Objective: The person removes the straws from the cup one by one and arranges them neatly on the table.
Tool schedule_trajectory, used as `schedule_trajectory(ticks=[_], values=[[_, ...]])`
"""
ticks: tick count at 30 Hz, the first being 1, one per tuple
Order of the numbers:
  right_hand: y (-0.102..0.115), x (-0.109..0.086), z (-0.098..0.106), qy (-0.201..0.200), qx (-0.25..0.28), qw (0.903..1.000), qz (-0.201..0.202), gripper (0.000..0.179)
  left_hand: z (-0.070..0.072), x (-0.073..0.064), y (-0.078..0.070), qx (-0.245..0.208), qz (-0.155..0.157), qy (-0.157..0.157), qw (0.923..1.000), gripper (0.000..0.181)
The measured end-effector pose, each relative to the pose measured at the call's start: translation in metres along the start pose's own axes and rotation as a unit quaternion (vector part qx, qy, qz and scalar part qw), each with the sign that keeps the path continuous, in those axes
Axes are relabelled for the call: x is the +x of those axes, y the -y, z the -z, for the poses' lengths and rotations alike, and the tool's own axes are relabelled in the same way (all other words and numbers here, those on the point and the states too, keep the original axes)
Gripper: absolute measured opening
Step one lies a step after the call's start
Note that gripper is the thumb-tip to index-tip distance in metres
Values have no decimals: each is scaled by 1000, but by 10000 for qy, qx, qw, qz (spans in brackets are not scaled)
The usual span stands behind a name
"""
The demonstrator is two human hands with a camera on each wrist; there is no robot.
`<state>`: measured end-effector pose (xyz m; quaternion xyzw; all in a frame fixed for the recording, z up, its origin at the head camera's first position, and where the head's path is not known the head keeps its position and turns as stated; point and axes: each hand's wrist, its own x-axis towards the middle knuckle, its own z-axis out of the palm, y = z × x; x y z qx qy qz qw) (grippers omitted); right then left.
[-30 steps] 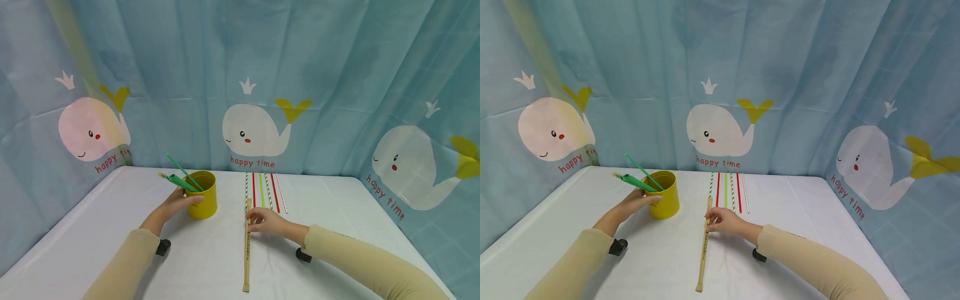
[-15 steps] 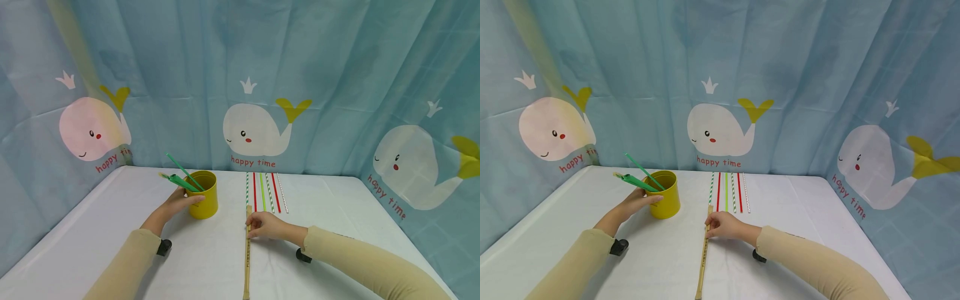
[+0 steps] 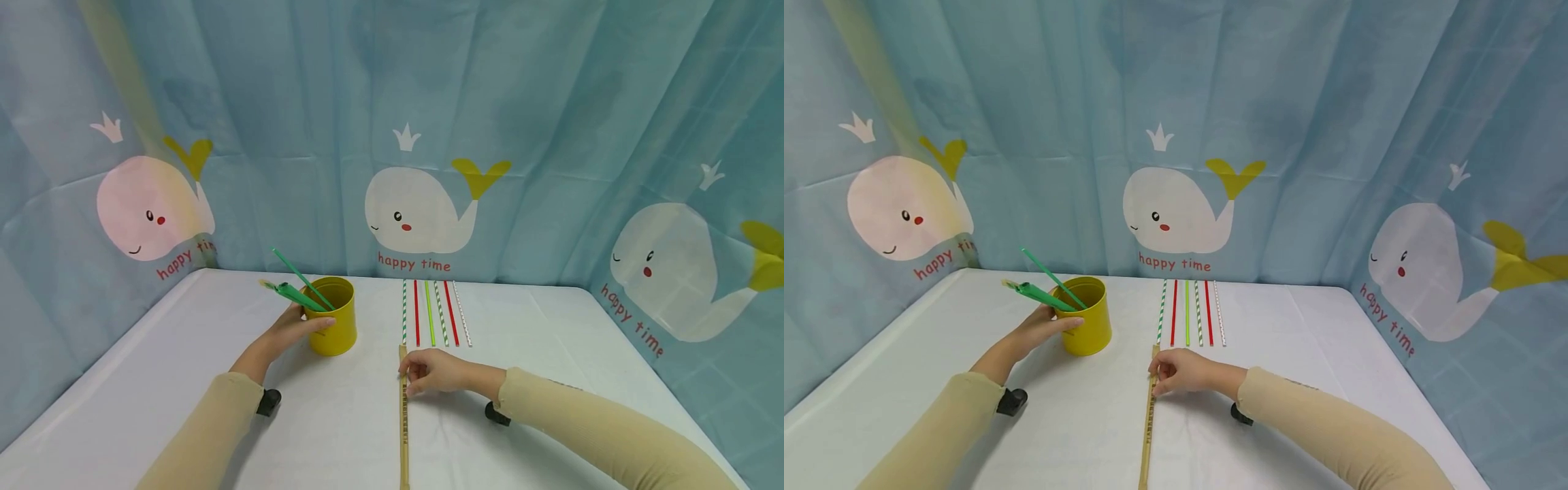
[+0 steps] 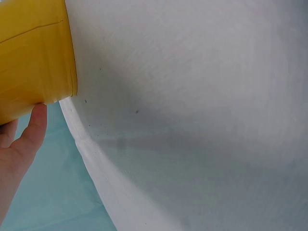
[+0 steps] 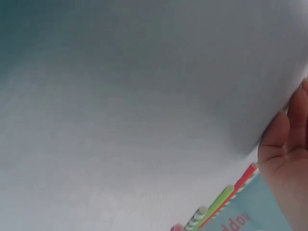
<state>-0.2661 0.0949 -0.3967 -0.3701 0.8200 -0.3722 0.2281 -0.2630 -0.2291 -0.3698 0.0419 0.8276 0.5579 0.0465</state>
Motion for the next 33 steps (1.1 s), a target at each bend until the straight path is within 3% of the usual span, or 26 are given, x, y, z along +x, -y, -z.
schedule_trajectory(ticks=[9, 17, 23, 33], values=[[3, -3, -2, 108, -1263, 9914, -313, 61, 0, -1, -3, 0, -66, 32, 10000, 74], [7, -1, -6, 214, -1912, 9801, -497, 75, 0, -2, -3, 59, -54, 21, 10000, 72], [7, -1, -6, 266, -1811, 9816, -539, 75, -1, -2, -1, 97, -47, 21, 9999, 72], [15, 6, 9, 207, -879, 9951, -398, 63, 0, 0, 1, 104, -72, 11, 9999, 72]])
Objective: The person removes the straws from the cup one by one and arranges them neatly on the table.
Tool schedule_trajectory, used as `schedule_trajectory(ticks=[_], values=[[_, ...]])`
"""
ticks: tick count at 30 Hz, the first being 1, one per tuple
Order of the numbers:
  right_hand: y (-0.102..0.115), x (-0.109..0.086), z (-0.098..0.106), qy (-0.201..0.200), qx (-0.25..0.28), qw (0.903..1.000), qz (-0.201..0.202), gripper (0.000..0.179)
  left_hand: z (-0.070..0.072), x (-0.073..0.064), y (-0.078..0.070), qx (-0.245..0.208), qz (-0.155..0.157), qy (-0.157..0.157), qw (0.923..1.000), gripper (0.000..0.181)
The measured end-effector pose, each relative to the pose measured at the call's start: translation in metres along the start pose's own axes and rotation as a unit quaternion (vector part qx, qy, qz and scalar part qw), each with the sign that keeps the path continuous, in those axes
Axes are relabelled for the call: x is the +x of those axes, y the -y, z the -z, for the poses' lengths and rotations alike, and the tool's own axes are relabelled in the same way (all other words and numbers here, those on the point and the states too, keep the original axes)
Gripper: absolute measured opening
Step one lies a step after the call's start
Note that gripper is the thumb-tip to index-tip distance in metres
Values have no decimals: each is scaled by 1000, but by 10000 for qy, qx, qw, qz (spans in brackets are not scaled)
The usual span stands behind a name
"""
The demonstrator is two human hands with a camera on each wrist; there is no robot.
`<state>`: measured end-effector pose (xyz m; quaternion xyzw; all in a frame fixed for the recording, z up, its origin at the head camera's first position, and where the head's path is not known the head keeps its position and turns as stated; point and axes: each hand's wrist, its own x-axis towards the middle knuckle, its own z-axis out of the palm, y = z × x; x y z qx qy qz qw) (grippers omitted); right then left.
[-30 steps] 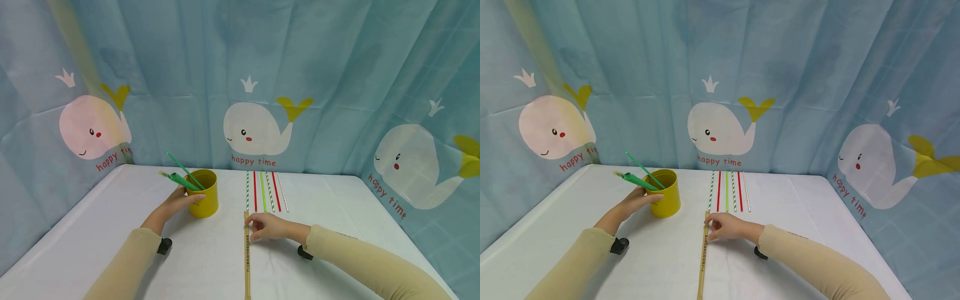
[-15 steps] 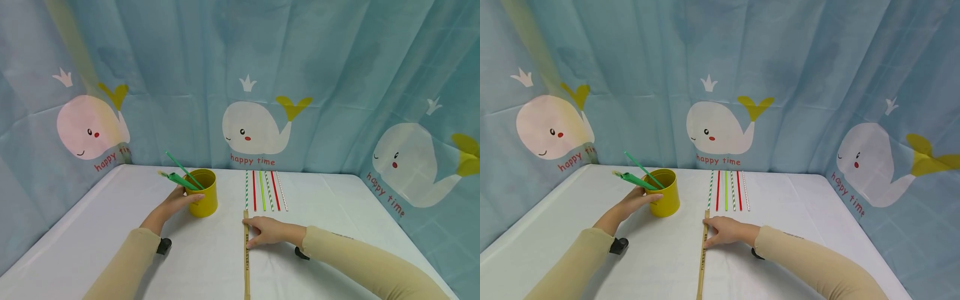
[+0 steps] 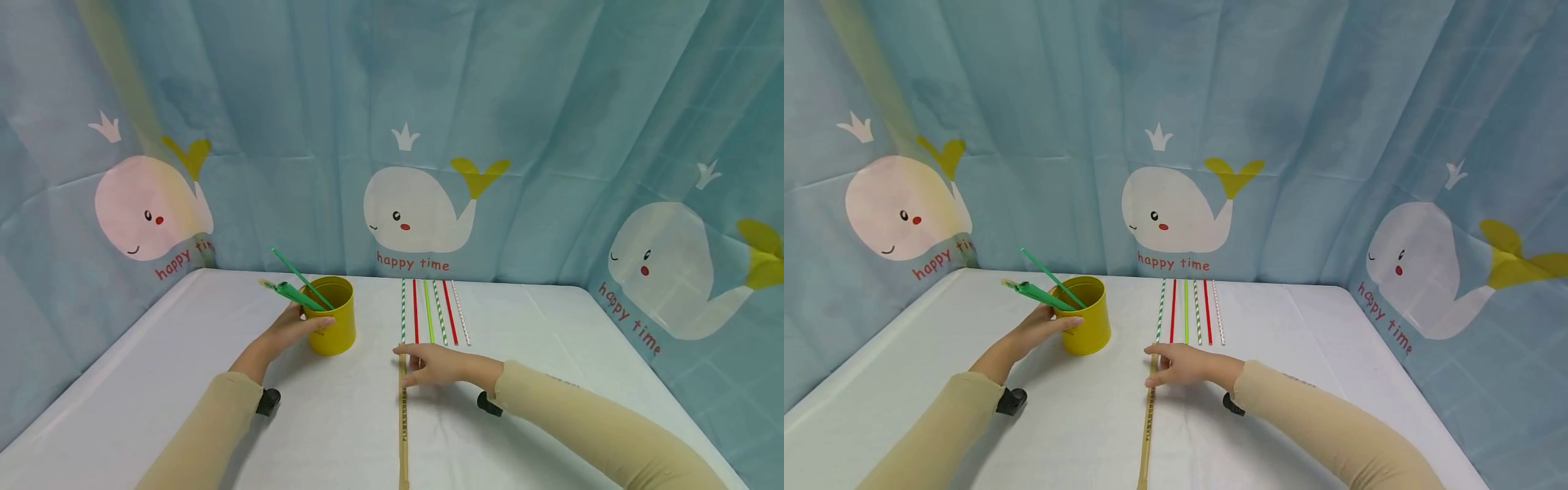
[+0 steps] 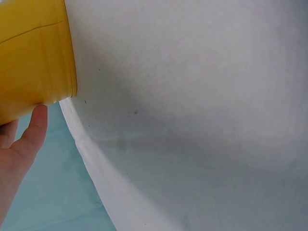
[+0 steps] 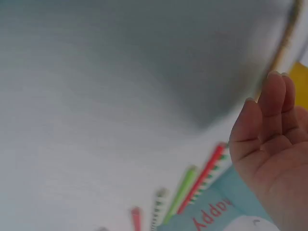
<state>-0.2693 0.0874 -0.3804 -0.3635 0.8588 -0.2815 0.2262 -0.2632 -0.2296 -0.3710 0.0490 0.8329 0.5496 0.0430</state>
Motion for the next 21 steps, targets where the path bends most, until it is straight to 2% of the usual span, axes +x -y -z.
schedule_trajectory(ticks=[7, 15, 18, 21], values=[[25, 16, 19, -559, 601, 9948, 610, 47, 0, -1, 0, -62, 2, 4, 10000, 74], [58, 43, 22, -1467, 932, 9746, 1412, 36, -1, 1, 1, -40, -122, -45, 9999, 72], [70, 54, 21, -1660, 1029, 9669, 1642, 37, -1, 1, 0, -66, -187, -26, 9998, 70], [81, 66, 19, -1684, 1122, 9622, 1825, 39, -2, 1, 1, -148, -223, 42, 9996, 69]])
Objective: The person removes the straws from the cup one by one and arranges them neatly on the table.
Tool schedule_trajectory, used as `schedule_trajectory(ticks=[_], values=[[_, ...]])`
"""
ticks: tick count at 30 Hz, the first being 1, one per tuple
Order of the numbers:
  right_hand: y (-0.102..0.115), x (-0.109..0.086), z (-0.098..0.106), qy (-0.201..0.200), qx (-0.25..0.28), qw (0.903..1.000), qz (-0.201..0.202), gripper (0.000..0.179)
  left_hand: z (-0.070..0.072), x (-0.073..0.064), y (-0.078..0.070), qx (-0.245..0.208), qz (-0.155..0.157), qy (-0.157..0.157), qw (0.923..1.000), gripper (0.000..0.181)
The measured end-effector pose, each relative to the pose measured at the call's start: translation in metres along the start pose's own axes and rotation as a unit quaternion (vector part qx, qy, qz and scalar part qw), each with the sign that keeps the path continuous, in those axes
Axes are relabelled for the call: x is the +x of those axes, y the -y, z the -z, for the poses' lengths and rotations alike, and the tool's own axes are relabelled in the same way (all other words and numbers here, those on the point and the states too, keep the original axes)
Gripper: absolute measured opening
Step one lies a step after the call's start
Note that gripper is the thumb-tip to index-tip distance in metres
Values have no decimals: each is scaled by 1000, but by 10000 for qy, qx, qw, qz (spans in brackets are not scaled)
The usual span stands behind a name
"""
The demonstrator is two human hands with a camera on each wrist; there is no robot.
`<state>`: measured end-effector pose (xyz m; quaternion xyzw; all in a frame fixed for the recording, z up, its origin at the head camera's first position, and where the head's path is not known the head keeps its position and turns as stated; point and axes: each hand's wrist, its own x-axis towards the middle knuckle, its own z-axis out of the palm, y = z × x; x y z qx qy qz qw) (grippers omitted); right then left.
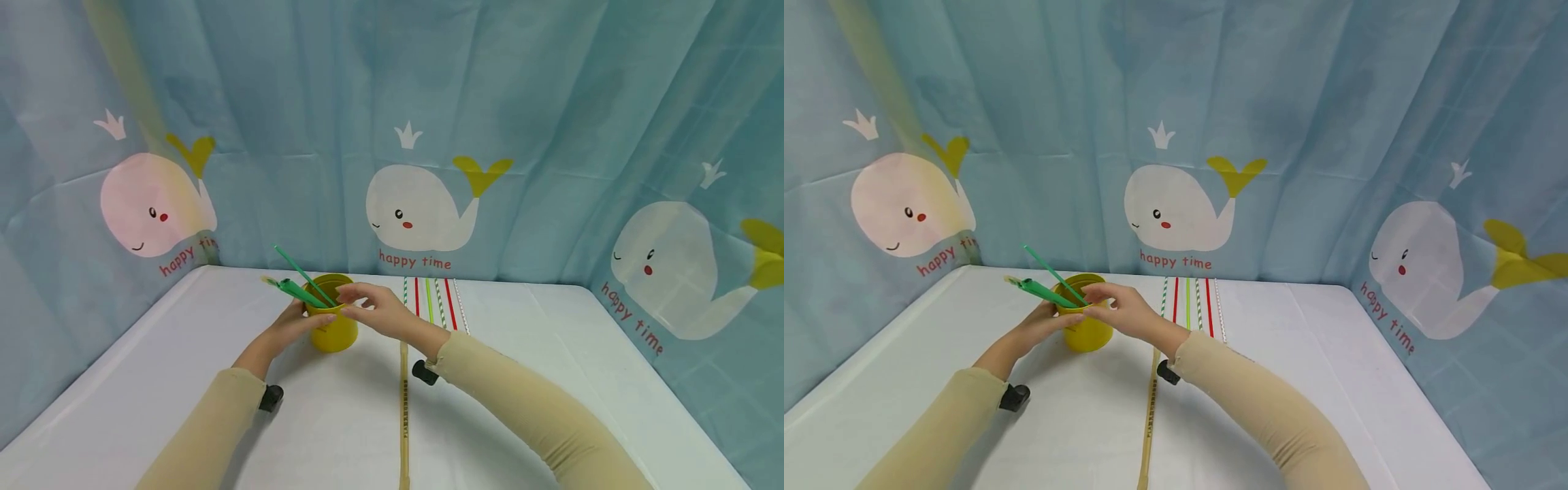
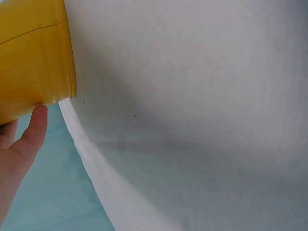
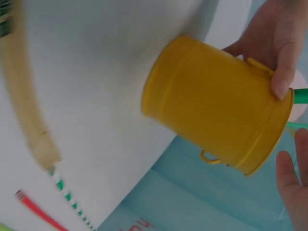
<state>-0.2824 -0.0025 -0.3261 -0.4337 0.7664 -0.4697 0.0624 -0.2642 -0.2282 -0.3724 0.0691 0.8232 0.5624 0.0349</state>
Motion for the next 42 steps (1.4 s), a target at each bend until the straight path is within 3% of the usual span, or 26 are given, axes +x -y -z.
schedule_trajectory(ticks=[3, 10, 20, 30, 33, 37, 42], values=[[4, 12, -8, 115, 58, 9999, 113, 43, 0, 1, 1, -82, -48, 74, 9999, 72], [6, 28, -22, 309, -361, 9989, 1, 49, 0, 1, 3, -49, -231, 199, 9995, 82], [8, 33, -25, 420, -440, 9981, 49, 48, -1, 3, 5, 73, 1, 187, 9998, 76], [6, 34, -19, 66, -412, 9990, -132, 27, -2, 2, 0, 137, 66, 196, 9997, 73], [5, 34, -17, -28, -366, 9993, -123, 21, -1, 1, 0, 21, -113, 249, 9996, 70], [4, 32, -13, -102, -334, 9994, -44, 19, -1, 2, 1, -56, -320, 234, 9992, 67], [2, 30, -10, -233, -185, 9996, 8, 20, 1, 3, 2, 50, -200, 161, 9997, 64]])
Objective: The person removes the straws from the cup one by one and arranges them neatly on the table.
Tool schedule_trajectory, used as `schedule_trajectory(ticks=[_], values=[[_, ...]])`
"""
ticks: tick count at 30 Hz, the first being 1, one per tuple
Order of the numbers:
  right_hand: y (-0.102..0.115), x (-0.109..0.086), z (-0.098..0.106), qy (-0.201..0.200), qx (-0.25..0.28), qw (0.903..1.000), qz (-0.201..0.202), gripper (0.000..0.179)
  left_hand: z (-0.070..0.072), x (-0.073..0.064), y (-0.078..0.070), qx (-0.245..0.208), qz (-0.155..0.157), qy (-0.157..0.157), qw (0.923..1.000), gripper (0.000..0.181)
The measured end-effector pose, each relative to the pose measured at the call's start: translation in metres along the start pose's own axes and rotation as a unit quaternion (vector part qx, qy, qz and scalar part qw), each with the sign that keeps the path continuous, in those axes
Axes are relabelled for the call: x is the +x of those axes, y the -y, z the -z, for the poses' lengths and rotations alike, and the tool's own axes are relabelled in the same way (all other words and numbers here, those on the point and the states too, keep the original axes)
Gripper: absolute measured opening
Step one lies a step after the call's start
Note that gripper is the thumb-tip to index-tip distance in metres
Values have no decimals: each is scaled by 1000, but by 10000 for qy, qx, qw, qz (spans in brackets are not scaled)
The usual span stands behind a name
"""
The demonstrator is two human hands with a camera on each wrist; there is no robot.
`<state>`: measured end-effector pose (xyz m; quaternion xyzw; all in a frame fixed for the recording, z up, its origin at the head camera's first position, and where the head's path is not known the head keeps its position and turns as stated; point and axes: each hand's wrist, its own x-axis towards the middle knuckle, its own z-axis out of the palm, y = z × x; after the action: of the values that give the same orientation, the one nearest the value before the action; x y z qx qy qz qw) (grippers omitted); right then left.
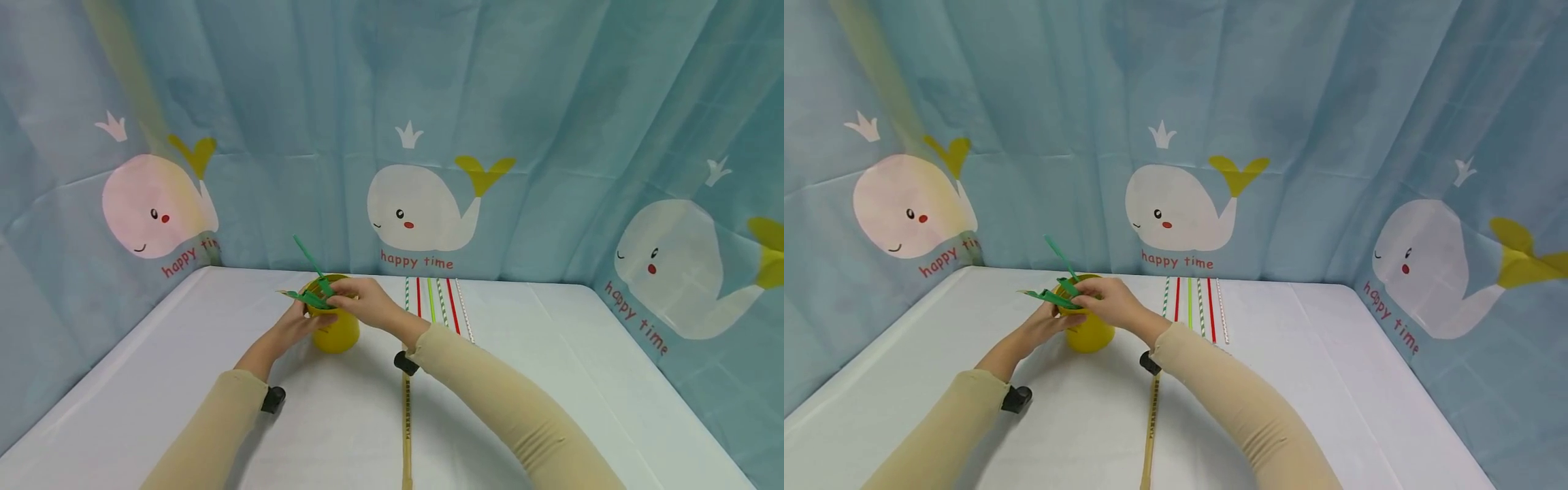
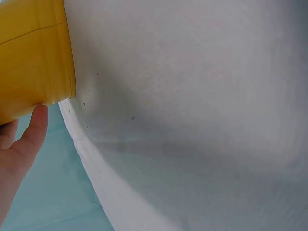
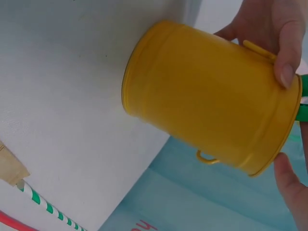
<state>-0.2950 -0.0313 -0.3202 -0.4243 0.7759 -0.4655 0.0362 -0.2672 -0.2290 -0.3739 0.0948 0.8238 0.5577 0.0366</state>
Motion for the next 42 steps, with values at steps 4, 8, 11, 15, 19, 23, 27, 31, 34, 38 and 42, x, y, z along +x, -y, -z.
schedule_trajectory(ticks=[4, 8, 11, 15, 19, 23, 27, 31, 34, 38, 42], values=[[-1, -2, 4, -192, 98, 9997, 94, 19, 1, -1, 1, 64, 6, -10, 10000, 63], [-2, -3, 7, -426, 152, 9985, 318, 21, 2, 0, 1, 21, -147, -5, 9999, 67], [-1, -3, 10, -569, 209, 9972, 445, 22, 3, -1, 0, -25, -108, -38, 9999, 69], [2, -1, 12, -708, 229, 9961, 480, 23, 3, -1, 1, -13, 10, -63, 10000, 70], [3, 1, 13, -806, 257, 9954, 441, 23, 2, -1, 3, 112, 65, -98, 9999, 72], [3, 1, 13, -865, 353, 9946, 453, 21, 1, -1, 3, 147, 49, -102, 9998, 73], [3, 2, 12, -885, 440, 9941, 447, 14, 1, 0, 3, 117, -83, -60, 9999, 71], [4, 2, 11, -845, 740, 9933, 287, 12, 0, 0, 2, 159, -58, -59, 9998, 70], [6, 1, 12, -812, 1030, 9913, 130, 17, 0, -1, 1, 154, 16, -62, 9999, 72], [8, 1, 18, -811, 1160, 9899, 17, 25, 0, -3, -1, 120, 10, -65, 9999, 72], [10, -2, 29, -806, 1129, 9903, 122, 26, 0, -1, -1, 126, -32, -70, 9999, 68]])
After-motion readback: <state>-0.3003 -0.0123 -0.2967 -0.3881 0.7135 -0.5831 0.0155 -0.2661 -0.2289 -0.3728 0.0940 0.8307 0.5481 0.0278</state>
